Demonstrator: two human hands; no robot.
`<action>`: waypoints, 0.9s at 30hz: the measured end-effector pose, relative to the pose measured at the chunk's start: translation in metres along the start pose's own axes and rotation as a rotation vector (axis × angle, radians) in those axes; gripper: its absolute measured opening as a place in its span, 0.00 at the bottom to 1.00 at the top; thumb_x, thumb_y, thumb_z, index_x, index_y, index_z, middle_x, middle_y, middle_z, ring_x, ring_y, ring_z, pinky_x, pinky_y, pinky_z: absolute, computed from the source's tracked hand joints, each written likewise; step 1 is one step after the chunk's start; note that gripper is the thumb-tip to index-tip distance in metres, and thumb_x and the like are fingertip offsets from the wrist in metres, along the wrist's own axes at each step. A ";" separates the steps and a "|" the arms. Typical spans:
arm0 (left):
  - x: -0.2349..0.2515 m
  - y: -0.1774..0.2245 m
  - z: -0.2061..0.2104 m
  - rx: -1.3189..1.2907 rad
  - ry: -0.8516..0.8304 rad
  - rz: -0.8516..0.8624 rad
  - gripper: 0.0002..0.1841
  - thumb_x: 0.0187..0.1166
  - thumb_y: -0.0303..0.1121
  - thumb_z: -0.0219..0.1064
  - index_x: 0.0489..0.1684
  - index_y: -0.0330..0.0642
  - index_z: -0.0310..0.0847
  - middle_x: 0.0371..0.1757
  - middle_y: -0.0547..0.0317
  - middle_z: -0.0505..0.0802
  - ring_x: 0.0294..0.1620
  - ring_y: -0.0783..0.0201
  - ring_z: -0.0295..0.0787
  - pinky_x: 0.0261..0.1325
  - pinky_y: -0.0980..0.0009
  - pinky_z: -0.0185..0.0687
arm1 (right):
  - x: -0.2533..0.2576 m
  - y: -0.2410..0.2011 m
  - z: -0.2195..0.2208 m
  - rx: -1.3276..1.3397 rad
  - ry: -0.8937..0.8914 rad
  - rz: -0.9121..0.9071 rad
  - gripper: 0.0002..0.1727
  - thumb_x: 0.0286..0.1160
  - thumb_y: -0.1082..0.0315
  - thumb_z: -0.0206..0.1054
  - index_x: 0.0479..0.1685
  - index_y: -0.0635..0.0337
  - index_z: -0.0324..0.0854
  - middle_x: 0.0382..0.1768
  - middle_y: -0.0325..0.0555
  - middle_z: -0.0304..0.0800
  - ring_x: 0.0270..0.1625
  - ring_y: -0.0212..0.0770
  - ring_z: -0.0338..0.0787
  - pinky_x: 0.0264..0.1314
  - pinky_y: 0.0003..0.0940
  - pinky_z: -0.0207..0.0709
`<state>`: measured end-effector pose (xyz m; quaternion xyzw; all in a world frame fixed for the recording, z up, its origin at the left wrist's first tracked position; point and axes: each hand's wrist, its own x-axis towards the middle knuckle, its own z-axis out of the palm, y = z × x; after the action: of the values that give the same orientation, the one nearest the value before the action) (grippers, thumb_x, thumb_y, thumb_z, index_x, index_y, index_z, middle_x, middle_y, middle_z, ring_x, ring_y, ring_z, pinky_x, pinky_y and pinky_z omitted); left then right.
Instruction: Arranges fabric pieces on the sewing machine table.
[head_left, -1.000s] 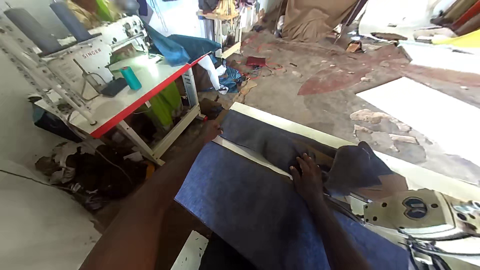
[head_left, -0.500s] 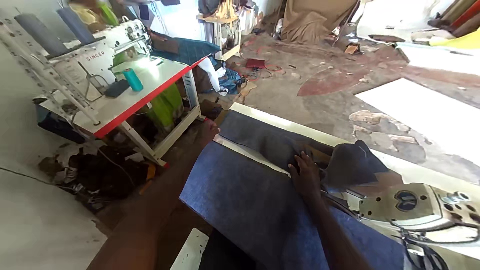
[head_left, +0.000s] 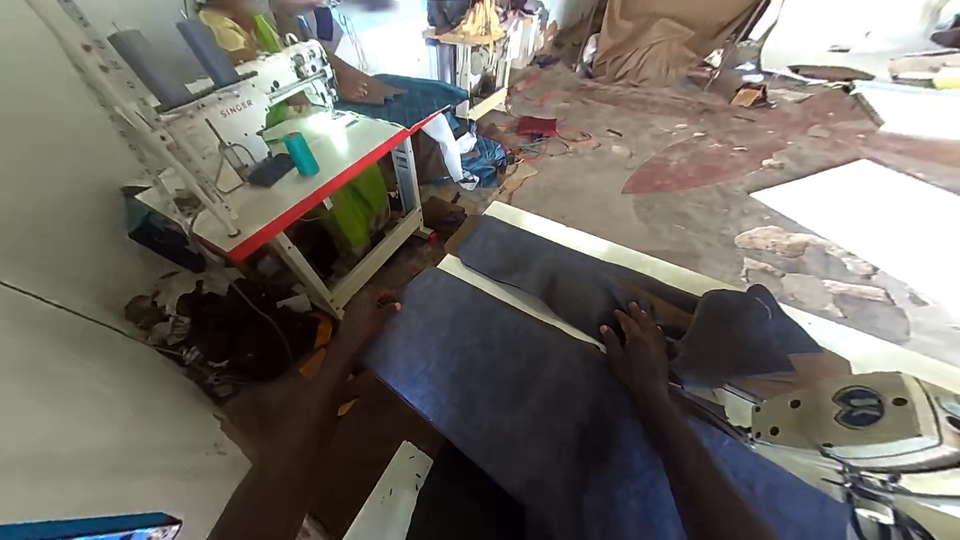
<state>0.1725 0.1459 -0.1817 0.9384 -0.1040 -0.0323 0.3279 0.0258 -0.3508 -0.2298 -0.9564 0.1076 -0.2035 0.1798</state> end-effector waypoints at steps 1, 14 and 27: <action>0.001 0.001 -0.001 0.036 0.009 0.020 0.17 0.83 0.39 0.70 0.64 0.42 0.87 0.60 0.45 0.91 0.62 0.48 0.88 0.69 0.41 0.81 | 0.000 -0.001 0.000 0.000 -0.001 0.006 0.28 0.88 0.51 0.58 0.75 0.63 0.79 0.87 0.60 0.66 0.90 0.61 0.62 0.90 0.66 0.50; 0.004 0.005 0.007 -0.009 -0.019 -0.143 0.16 0.82 0.42 0.71 0.58 0.40 0.86 0.52 0.42 0.92 0.55 0.42 0.90 0.61 0.35 0.81 | 0.001 0.005 0.006 -0.009 0.043 -0.007 0.28 0.86 0.48 0.59 0.73 0.59 0.81 0.85 0.58 0.69 0.89 0.59 0.65 0.88 0.66 0.55; -0.004 0.017 0.002 0.054 0.091 -0.008 0.11 0.83 0.36 0.68 0.48 0.36 0.86 0.52 0.40 0.89 0.54 0.41 0.88 0.59 0.37 0.82 | 0.002 -0.001 0.002 -0.028 0.002 -0.005 0.28 0.87 0.49 0.59 0.73 0.61 0.80 0.86 0.60 0.67 0.89 0.61 0.65 0.88 0.67 0.55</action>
<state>0.1653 0.1326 -0.1725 0.9479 -0.0861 0.0117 0.3066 0.0290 -0.3495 -0.2304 -0.9589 0.1081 -0.2032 0.1658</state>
